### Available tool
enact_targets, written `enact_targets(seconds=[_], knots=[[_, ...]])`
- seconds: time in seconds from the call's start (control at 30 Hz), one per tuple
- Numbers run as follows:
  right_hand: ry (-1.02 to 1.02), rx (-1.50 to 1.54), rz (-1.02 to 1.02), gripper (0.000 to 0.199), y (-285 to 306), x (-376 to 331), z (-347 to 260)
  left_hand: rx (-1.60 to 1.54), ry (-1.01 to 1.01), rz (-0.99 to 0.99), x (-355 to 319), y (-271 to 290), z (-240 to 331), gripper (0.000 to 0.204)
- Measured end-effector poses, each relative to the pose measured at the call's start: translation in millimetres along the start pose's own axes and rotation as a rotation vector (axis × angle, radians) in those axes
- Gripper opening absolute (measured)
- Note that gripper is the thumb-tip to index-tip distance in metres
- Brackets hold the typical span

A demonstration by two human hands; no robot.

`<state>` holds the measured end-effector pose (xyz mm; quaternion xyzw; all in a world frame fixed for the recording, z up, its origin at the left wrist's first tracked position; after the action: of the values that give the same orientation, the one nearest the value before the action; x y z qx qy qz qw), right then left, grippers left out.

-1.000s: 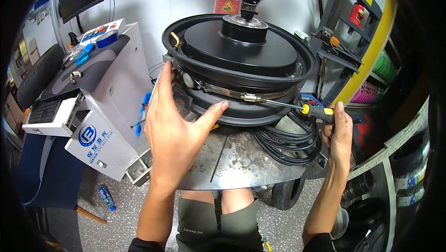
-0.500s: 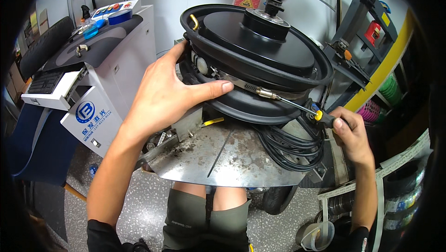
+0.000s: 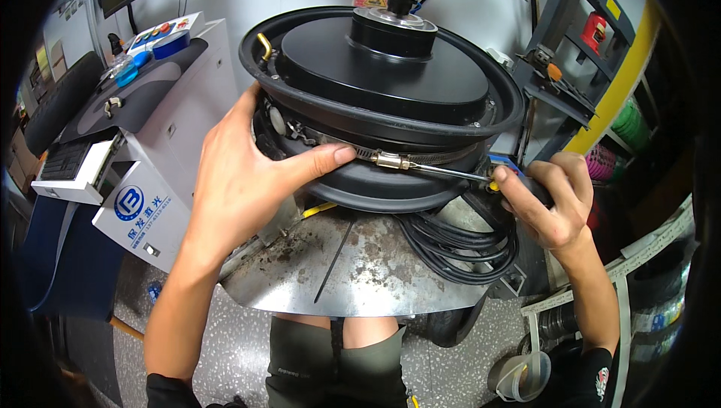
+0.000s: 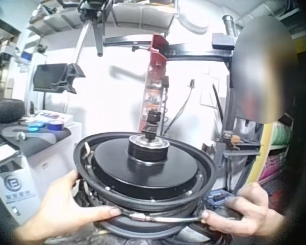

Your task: The person secures a cable to a black circular device using zip ties and pliers, then uses a screwdriver to tighten screws on the device's side. The person works at a metal table in a workshop environment.

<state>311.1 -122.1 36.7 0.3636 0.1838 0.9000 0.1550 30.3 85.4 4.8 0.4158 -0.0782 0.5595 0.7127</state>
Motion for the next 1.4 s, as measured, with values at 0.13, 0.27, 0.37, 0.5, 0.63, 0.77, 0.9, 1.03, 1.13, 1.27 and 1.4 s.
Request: enact_targets(seconds=[0.13, 0.27, 0.37, 0.5, 0.63, 0.77, 0.9, 1.03, 1.13, 1.27, 1.4], knots=[[-0.055, 0.048, -0.042, 0.057, 3.4, 3.4, 1.3, -0.031, -0.035, 0.012, 3.1, -3.5, 4.9, 0.092], [-0.575, 0.734, -0.393, 0.028, 4.9, 4.6, 11.8, -0.074, -0.034, 0.008, 2.4, -10.8, 8.4, 0.083], [-1.240, 1.340, -0.652, 0.029, -5.8, 10.2, 18.0, 0.055, -0.015, 0.043, -2.8, -1.6, 4.4, 0.080], [-0.420, 0.506, -0.105, 0.037, -8.7, -5.7, 10.0, -0.004, -0.019, -0.005, -0.5, -4.0, 5.6, 0.075], [-0.105, 0.080, -0.066, 0.034, 2.6, -6.2, 1.8, -0.015, 0.003, -0.029, -0.3, -9.0, 5.3, 0.075], [-0.717, 1.130, -0.296, 0.034, -10.7, -2.2, 19.8, -0.024, -0.047, 0.003, 1.5, -11.0, 0.9, 0.077], [-1.037, 1.316, -0.525, 0.038, -15.7, 11.5, 21.6, -0.013, 0.051, -0.009, -4.5, -0.3, 2.8, 0.076], [-0.114, 0.094, -0.054, 0.045, 6.4, 5.2, 0.5, -0.047, -0.068, -0.026, 1.2, -4.6, 3.2, 0.079], [-0.148, 0.185, -0.113, 0.039, 4.9, 1.1, 8.2, -0.086, -0.029, -0.038, 1.0, -5.6, 6.3, 0.080], [-0.537, 0.722, -0.218, 0.024, -1.2, 2.3, 16.8, -0.024, -0.059, -0.002, 1.3, -8.3, 4.7, 0.082], [-0.965, 1.160, -0.577, 0.039, -14.4, 14.1, 33.4, -0.049, -0.035, -0.008, -0.5, -3.2, 1.3, 0.086]])
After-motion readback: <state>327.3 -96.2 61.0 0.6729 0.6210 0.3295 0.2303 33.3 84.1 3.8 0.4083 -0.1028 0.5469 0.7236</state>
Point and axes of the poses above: each hand's wrist, its own x-axis towards the middle knuckle, its own y-axis out of the back of the hand, z = x × y, the point moved 4 cm from there along x, towards the middle knuckle, and after that the axes turned 5 degrees about x, right-handed, at the moved point
